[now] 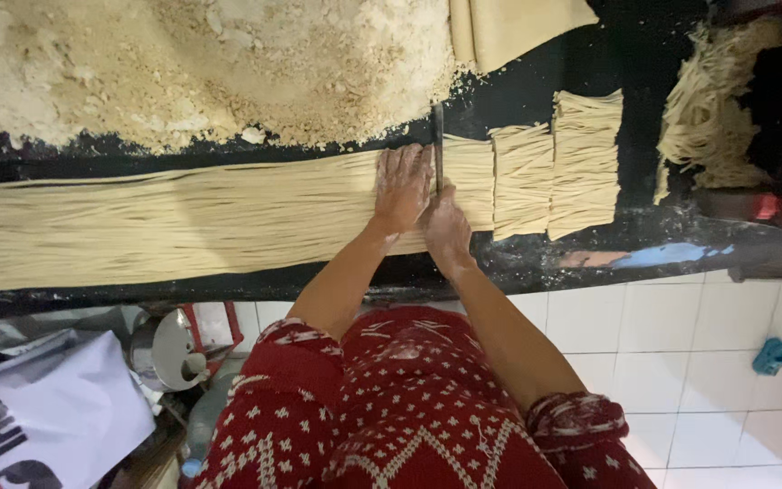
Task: The person cuts long strands of dough into shorter sections with a cleaver and then mixes the cut noodles with flour on a counter.
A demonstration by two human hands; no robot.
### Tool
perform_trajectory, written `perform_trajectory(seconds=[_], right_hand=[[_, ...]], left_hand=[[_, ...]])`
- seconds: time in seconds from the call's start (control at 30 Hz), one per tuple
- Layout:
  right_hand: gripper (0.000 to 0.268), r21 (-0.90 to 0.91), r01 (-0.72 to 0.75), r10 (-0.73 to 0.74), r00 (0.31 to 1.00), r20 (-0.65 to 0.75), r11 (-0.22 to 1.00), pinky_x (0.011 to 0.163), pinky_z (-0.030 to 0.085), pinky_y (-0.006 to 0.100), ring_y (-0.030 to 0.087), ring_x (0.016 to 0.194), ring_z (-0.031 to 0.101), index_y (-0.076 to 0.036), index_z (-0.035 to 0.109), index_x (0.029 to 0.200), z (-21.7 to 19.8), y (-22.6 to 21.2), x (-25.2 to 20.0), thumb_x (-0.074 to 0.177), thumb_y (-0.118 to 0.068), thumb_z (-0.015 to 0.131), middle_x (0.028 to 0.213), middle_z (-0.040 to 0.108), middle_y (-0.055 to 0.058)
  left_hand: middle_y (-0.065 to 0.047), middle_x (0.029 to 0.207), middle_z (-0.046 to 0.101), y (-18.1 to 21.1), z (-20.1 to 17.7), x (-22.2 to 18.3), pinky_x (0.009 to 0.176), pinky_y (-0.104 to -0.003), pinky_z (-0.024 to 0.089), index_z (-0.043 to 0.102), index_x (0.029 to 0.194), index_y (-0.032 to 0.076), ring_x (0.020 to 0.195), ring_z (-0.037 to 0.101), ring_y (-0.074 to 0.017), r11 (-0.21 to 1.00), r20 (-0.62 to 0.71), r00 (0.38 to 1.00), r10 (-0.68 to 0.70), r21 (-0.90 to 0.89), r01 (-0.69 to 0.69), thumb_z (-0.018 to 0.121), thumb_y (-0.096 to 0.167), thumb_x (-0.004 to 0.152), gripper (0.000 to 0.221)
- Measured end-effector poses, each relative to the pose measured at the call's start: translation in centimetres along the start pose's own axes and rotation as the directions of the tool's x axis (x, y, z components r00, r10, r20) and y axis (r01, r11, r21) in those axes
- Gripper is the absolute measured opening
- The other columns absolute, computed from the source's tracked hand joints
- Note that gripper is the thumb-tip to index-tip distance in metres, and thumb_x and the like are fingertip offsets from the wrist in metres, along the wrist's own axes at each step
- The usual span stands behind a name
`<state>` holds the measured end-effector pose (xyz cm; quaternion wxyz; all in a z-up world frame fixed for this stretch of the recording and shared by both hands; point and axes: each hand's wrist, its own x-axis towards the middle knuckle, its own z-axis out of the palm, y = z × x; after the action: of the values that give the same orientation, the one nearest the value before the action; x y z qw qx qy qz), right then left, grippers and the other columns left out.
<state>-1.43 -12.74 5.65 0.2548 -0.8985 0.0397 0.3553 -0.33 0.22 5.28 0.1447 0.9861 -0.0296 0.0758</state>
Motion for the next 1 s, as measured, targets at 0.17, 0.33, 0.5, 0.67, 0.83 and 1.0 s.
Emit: perform_trajectory(seconds=[0.17, 0.33, 0.5, 0.67, 0.83, 1.0], right_hand=[[0.065, 0.077, -0.074, 0.077, 0.996, -0.037, 0.994, 0.096, 0.047, 0.060, 0.049, 0.112, 0.065, -0.004, 0.044, 0.145, -2.7, -0.7, -1.5, 0.102, -0.048, 0.025, 0.112, 0.067, 0.031], [0.062, -0.258, -0.029, 0.026, 1.000, -0.018, 0.966, 0.078, 0.059, 0.055, 0.046, 0.101, 0.071, -0.005, 0.028, 0.156, 1.8, 4.0, -5.9, 0.100, -0.030, 0.038, 0.101, 0.067, 0.024], [0.062, -0.177, -0.014, 0.008, 0.999, -0.036, 0.984, 0.080, 0.057, 0.061, 0.050, 0.101, 0.069, 0.003, 0.023, 0.154, 6.3, 5.9, -4.8, 0.102, -0.025, 0.044, 0.101, 0.068, 0.028], [0.065, -0.209, 0.018, -0.037, 0.995, -0.088, 0.978, 0.087, 0.057, 0.059, 0.045, 0.108, 0.069, -0.005, 0.024, 0.157, 4.3, 4.7, -4.9, 0.100, -0.026, 0.049, 0.106, 0.069, 0.026], [0.056, -0.182, -0.017, -0.001, 0.995, -0.100, 0.983, 0.081, 0.058, 0.060, 0.045, 0.103, 0.071, -0.014, 0.037, 0.151, 4.6, 6.4, -8.7, 0.098, -0.031, 0.044, 0.098, 0.071, 0.024], [0.037, -0.189, -0.054, 0.035, 0.994, -0.105, 0.980, 0.086, 0.056, 0.058, 0.049, 0.102, 0.070, -0.011, 0.033, 0.139, 8.3, 8.1, -11.6, 0.108, -0.030, 0.033, 0.098, 0.071, 0.025]], left_hand=[[-0.013, 0.170, 0.018, 0.0, 1.5, 0.6, 0.129, -0.058, 0.010, 0.014, 0.166, 0.021, 0.160, 0.003, -0.0349, 0.964, 0.480, 0.855, -0.195, -0.066, 0.257, 0.020, 0.040, 0.116, 0.054], [-0.012, 0.134, 0.050, -1.2, 4.5, -1.6, 0.114, -0.057, 0.038, 0.057, 0.139, 0.016, 0.136, 0.046, -0.0346, 0.998, -0.025, 0.999, -0.020, 0.064, 0.022, 0.052, 0.033, 0.107, 0.037], [-0.008, 0.126, 0.056, -1.7, 6.2, -1.8, 0.106, -0.055, 0.041, 0.059, 0.133, 0.018, 0.126, 0.054, -0.0309, 1.000, 0.009, 1.000, -0.017, 0.001, 0.017, 0.049, 0.037, 0.105, 0.035], [-0.016, 0.149, 0.050, 0.2, 1.0, -5.7, 0.113, -0.065, 0.032, 0.043, 0.154, 0.013, 0.141, 0.047, -0.0359, 0.999, -0.034, 0.999, 0.019, 0.036, -0.018, 0.048, 0.030, 0.107, 0.051], [-0.020, 0.160, 0.038, 2.3, -2.3, -11.8, 0.114, -0.066, 0.028, 0.037, 0.159, 0.009, 0.152, 0.032, -0.0382, 0.993, -0.105, 0.989, 0.107, 0.061, -0.101, 0.063, 0.023, 0.100, 0.066], [-0.022, 0.170, 0.020, 2.7, -0.4, -14.7, 0.121, -0.067, 0.016, 0.024, 0.165, 0.009, 0.158, 0.021, -0.0396, 0.990, -0.035, 0.993, 0.117, 0.080, -0.114, 0.044, 0.062, 0.103, 0.085]])
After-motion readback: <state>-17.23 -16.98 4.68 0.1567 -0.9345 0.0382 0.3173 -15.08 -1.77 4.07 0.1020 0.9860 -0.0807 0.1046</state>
